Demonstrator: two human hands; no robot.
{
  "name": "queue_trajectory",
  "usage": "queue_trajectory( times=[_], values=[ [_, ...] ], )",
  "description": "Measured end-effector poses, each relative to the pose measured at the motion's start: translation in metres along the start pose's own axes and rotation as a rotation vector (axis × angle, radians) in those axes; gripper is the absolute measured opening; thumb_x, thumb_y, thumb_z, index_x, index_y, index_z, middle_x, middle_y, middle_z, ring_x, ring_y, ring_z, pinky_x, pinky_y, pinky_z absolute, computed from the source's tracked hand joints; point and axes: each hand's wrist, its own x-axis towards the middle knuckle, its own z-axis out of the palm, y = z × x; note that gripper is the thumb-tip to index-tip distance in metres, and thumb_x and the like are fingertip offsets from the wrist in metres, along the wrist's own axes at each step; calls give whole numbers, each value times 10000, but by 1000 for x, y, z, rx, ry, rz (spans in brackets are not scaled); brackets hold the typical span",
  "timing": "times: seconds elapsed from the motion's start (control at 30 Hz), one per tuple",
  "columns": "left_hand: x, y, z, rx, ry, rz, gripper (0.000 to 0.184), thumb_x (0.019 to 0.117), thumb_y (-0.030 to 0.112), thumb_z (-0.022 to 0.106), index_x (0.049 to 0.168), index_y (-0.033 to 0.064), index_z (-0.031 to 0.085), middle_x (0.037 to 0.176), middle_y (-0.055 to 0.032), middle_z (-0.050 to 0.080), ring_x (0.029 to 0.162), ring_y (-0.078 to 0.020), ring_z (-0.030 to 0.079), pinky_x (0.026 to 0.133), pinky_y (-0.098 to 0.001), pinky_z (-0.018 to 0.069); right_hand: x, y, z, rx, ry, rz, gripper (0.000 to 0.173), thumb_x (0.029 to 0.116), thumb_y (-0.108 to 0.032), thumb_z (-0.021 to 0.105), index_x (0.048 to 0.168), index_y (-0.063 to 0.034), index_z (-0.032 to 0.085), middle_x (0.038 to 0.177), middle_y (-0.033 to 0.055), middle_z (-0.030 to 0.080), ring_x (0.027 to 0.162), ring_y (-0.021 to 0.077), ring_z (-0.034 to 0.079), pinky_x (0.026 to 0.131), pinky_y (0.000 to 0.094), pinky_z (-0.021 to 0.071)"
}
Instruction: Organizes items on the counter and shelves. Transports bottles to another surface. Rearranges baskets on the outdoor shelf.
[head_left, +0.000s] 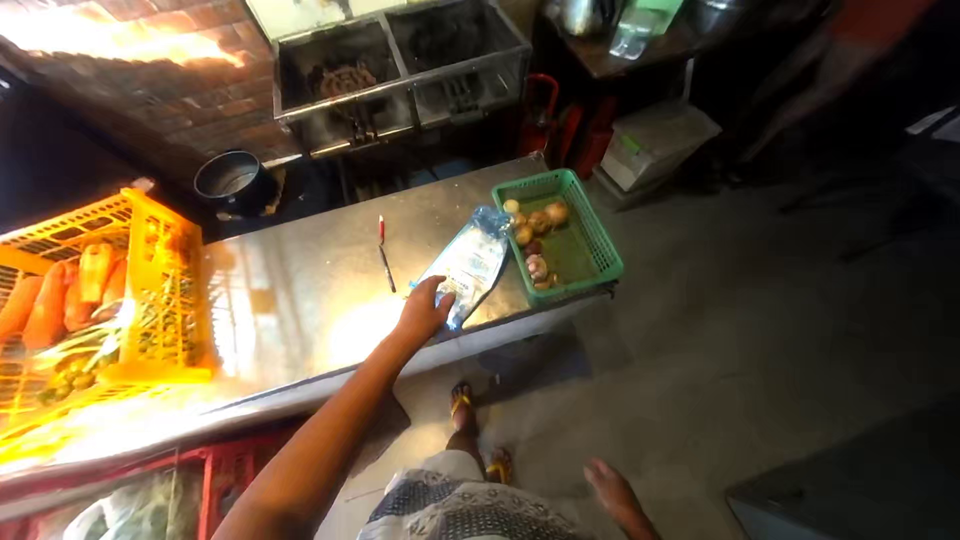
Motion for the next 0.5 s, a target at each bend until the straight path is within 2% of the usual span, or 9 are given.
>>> queue_trajectory(
  times=[0.1,0.2,0.27,0.37,0.5],
  values=[
    [64,-6,8,82,91,-123,630,1006,277,632,1523,-2,407,1520,-294,448,1400,-480,441,1111,-663,377,-8,-69,-33,75,93,-60,422,1085,-161,511,1448,55,516,1418,289,571,1323,411,563,1128,537,426],
    [89,2,16,169,82,-233,805,907,220,740,1578,49,329,1485,-338,442,1371,-549,415,1029,-748,374,-17,-114,-44,72,129,-133,413,1077,-125,512,1444,65,512,1409,301,571,1308,413,573,1116,531,441],
    [95,3,18,153,85,-263,810,868,127,753,1564,55,343,1410,-359,488,1307,-555,474,996,-728,416,-24,-140,-39,20,97,-143,421,1080,-125,504,1449,78,497,1420,311,556,1311,416,569,1122,529,435],
    [95,9,8,-38,77,-278,658,895,81,705,1491,57,427,1345,-315,556,1195,-490,595,951,-627,519,-26,-164,-23,-156,-43,-110,439,1083,-136,496,1454,98,479,1424,326,546,1334,438,543,1139,548,408],
    [81,15,-4,-354,192,-285,528,906,31,634,1420,61,519,1316,-253,609,1146,-392,655,951,-554,548,-25,-188,1,-412,-270,-131,435,1084,-133,489,1442,112,487,1417,329,553,1341,447,538,1160,545,386]
  ],
)
